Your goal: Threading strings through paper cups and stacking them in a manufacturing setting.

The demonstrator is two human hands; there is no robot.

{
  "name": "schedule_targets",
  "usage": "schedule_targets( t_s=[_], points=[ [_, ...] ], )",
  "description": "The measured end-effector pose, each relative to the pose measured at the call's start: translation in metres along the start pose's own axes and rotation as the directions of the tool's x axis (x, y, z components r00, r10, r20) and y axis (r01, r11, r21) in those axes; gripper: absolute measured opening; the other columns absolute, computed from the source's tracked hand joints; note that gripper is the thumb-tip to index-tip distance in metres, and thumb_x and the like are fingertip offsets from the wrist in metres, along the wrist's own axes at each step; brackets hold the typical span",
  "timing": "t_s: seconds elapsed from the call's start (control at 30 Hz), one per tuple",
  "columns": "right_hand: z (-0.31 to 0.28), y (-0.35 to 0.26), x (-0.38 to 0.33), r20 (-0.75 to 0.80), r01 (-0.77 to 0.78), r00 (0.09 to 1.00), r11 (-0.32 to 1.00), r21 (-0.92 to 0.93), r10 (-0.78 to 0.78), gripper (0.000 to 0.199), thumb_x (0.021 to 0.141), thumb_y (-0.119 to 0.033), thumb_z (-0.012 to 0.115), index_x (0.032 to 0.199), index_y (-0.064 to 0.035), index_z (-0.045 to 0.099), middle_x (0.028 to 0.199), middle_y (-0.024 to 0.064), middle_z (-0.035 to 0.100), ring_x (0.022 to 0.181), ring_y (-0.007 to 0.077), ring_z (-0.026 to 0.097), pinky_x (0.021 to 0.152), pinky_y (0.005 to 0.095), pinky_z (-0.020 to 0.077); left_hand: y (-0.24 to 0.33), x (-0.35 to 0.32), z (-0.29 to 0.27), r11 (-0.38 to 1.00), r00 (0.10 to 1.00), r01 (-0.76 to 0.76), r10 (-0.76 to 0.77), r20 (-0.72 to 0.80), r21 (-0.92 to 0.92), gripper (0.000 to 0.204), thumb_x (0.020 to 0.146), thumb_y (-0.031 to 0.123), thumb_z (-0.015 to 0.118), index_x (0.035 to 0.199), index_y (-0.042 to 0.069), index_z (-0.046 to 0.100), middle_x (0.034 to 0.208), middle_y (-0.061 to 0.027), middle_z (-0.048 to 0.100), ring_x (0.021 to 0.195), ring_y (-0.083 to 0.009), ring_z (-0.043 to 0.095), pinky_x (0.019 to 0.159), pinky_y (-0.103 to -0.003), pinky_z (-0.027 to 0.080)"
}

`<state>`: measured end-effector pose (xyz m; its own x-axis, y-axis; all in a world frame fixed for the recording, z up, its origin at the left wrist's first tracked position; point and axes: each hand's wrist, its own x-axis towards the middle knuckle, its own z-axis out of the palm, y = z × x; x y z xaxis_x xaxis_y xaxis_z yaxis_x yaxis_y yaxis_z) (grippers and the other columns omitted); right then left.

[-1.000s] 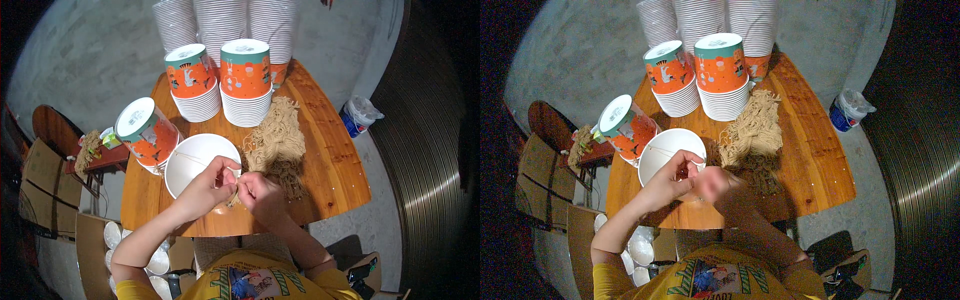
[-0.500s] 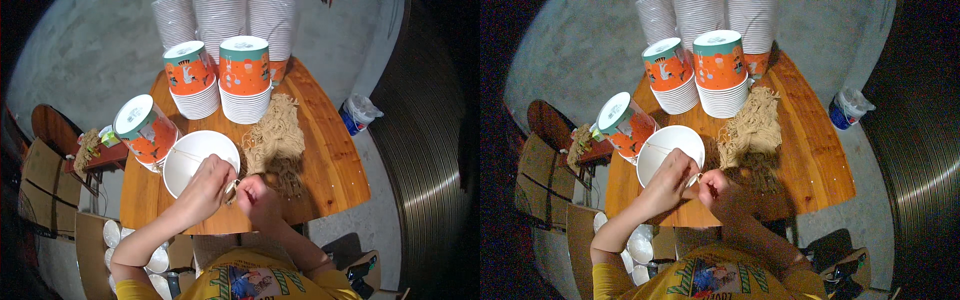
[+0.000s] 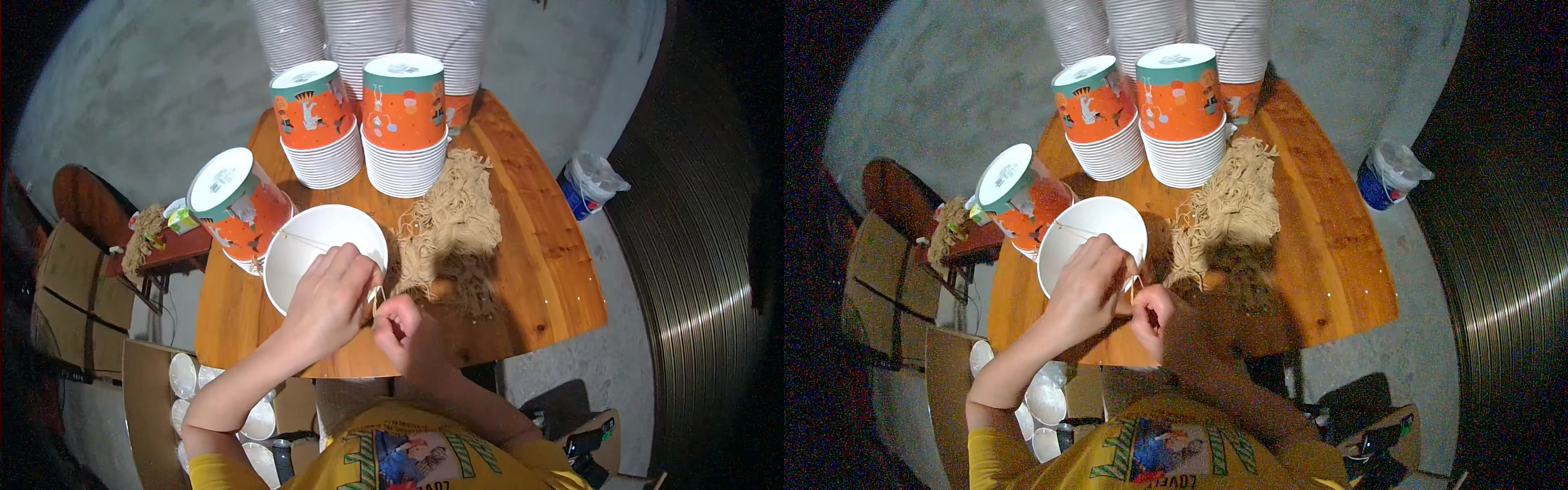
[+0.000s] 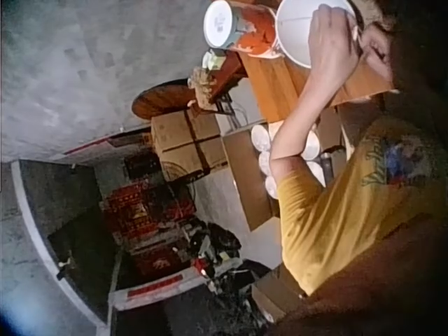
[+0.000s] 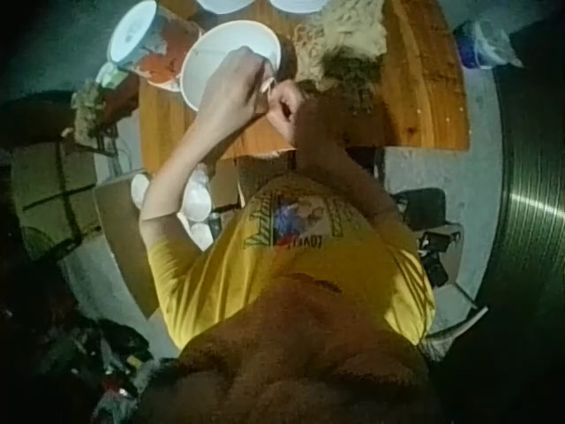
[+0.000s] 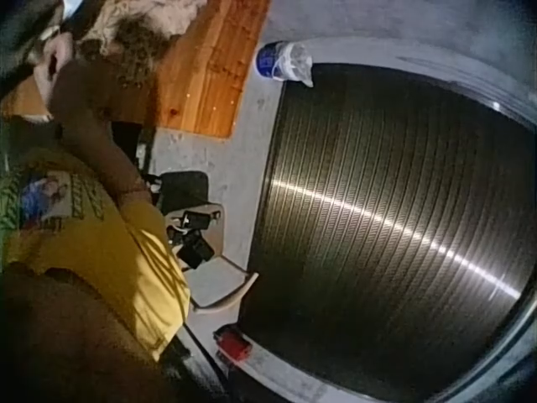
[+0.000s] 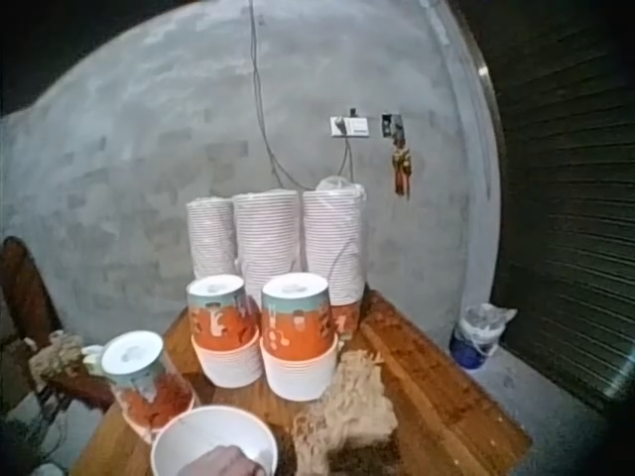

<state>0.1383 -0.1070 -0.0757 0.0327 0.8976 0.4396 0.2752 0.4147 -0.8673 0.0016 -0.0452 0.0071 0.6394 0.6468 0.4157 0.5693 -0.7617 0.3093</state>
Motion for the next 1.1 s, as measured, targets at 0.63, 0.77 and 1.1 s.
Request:
schedule_targets(
  t_s=[0.63,0.77,1.1],
  points=[
    [-0.008,0.004,-0.013,0.013,0.195,0.981,0.98,-0.03,-0.194,0.018,0.084,0.002,0.058,0.099,-0.0034,0.048,0.079,0.0088,0.061,0.061,0.0156,0.057,0.054,0.0272,0.0475,0.015,-0.074,0.04,0.988,0.839,0.127,-0.153,-0.522,-0.086,0.022,0.076,-0.005,0.06,0.096,0.003,0.055,0.098,-0.0123,0.056,0.101,-0.0351,0.052,0.09,-0.045,0.041],
    [-0.015,0.002,-0.008,0.06,0.281,0.959,0.955,-0.094,-0.277,0.02,0.084,0.001,0.057,0.101,-0.0036,0.048,0.082,0.0089,0.062,0.065,0.0185,0.059,0.054,0.0288,0.048,-0.002,-0.078,0.042,0.99,0.83,0.129,-0.078,-0.552,0.053,0.023,0.076,-0.004,0.061,0.097,0.004,0.056,0.099,-0.0127,0.054,0.102,-0.0356,0.051,0.093,-0.046,0.04],
    [-0.012,-0.008,-0.005,0.198,0.293,0.95,0.909,-0.295,-0.242,0.008,0.079,-0.005,0.062,0.086,-0.0068,0.061,0.08,0.0086,0.063,0.069,0.0267,0.058,0.061,0.0367,0.0493,0.022,-0.068,0.054,-0.326,0.679,0.166,-0.647,0.348,-0.931,0.02,0.095,0.014,0.051,0.108,0.001,0.059,0.098,-0.0049,0.063,0.09,-0.011,0.057,0.08,-0.023,0.044]
  ],
)
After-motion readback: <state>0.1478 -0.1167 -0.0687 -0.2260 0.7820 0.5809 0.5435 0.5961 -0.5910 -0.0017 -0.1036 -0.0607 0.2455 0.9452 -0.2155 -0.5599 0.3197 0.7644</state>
